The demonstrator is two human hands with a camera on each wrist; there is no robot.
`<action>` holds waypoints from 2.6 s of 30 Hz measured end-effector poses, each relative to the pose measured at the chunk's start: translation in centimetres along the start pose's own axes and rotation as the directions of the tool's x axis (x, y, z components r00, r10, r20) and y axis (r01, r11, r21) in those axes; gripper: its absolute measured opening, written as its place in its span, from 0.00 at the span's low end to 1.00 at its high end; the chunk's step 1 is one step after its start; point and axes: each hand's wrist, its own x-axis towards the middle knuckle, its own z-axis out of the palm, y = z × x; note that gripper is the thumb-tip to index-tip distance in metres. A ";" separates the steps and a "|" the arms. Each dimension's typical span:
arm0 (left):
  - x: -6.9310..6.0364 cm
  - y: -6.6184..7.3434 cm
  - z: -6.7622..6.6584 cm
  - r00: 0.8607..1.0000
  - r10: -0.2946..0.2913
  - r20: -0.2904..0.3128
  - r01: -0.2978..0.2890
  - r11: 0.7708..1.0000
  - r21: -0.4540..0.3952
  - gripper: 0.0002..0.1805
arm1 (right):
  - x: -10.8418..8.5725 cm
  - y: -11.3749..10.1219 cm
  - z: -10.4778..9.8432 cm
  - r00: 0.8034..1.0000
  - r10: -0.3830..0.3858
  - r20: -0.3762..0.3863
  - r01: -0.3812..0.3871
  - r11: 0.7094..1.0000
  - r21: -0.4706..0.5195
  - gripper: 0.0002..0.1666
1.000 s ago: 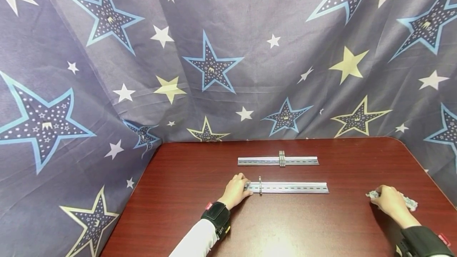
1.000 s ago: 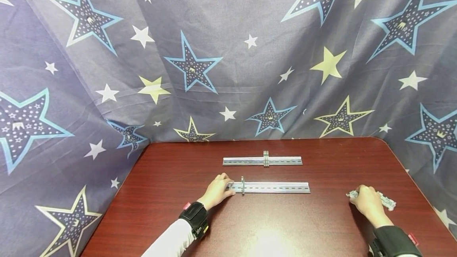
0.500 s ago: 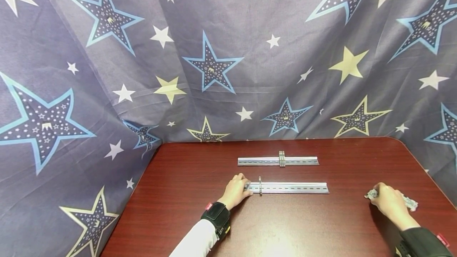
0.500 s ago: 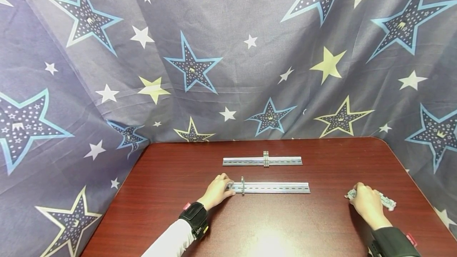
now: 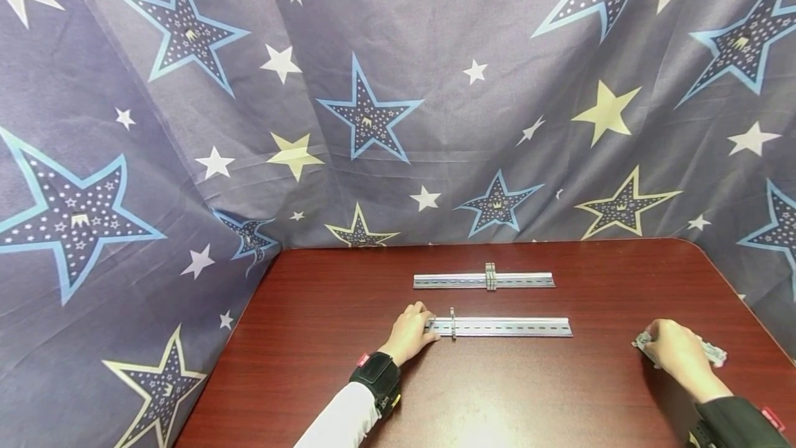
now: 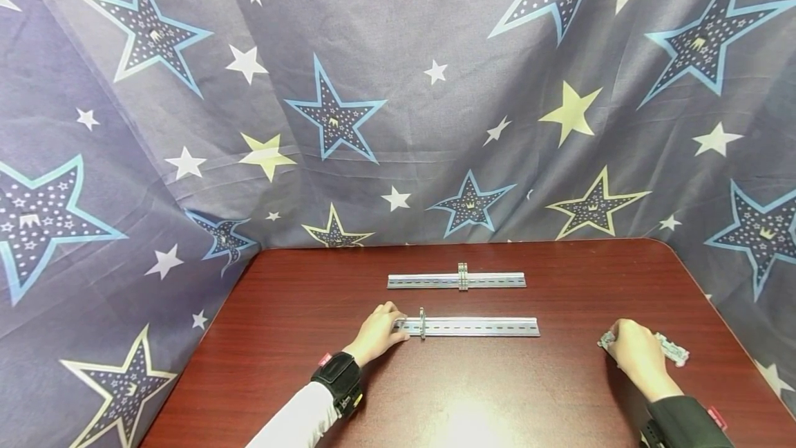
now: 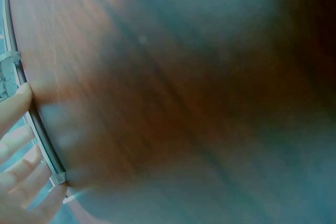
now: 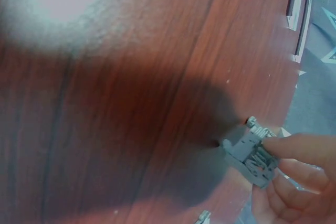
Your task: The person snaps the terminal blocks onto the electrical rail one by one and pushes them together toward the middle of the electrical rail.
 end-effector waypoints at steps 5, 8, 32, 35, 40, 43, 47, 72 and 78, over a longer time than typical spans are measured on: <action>0.1 0.2 -0.1 0.999 -0.033 0.042 0.033 0.999 0.016 0.19 | -0.1 -0.3 0.0 1.000 -0.009 0.010 0.009 1.000 -0.026 0.08; 0.1 0.1 -0.1 0.999 -0.033 0.040 0.033 0.999 0.009 0.19 | -0.1 -0.4 -0.1 1.000 0.001 0.018 0.000 1.000 -0.028 0.09; 0.1 0.0 0.1 0.999 -0.027 0.031 0.027 1.000 0.004 0.19 | 1.1 -4.0 0.7 1.000 -0.011 0.007 0.010 0.999 0.035 0.04; 0.1 -0.1 0.2 0.999 -0.028 0.031 0.028 1.000 0.006 0.19 | 1.2 -4.6 0.9 1.000 -0.006 0.002 0.006 0.999 0.047 0.05; 0.1 0.0 0.2 0.999 -0.031 0.038 0.031 1.000 0.000 0.19 | 1.6 -5.4 1.3 1.000 -0.011 -0.017 0.012 0.998 0.069 0.04; 0.0 0.0 0.1 0.999 -0.030 0.039 0.030 1.000 0.003 0.19 | 1.8 -5.9 1.6 1.000 -0.015 -0.012 0.016 0.996 0.092 0.04; 0.0 0.0 0.2 0.999 -0.033 0.039 0.032 0.999 0.018 0.19 | 2.1 -6.4 2.0 1.000 -0.021 -0.006 0.022 0.993 0.120 0.04; 0.1 -0.1 0.3 0.999 -0.035 0.029 0.035 0.999 0.021 0.20 | 3.6 -11.4 4.1 0.998 -0.055 -0.038 0.063 0.971 0.233 0.04; 0.1 -0.1 0.2 0.999 -0.035 0.027 0.035 0.999 0.017 0.19 | 3.9 -12.4 4.7 0.999 -0.044 -0.025 0.050 0.962 0.268 0.05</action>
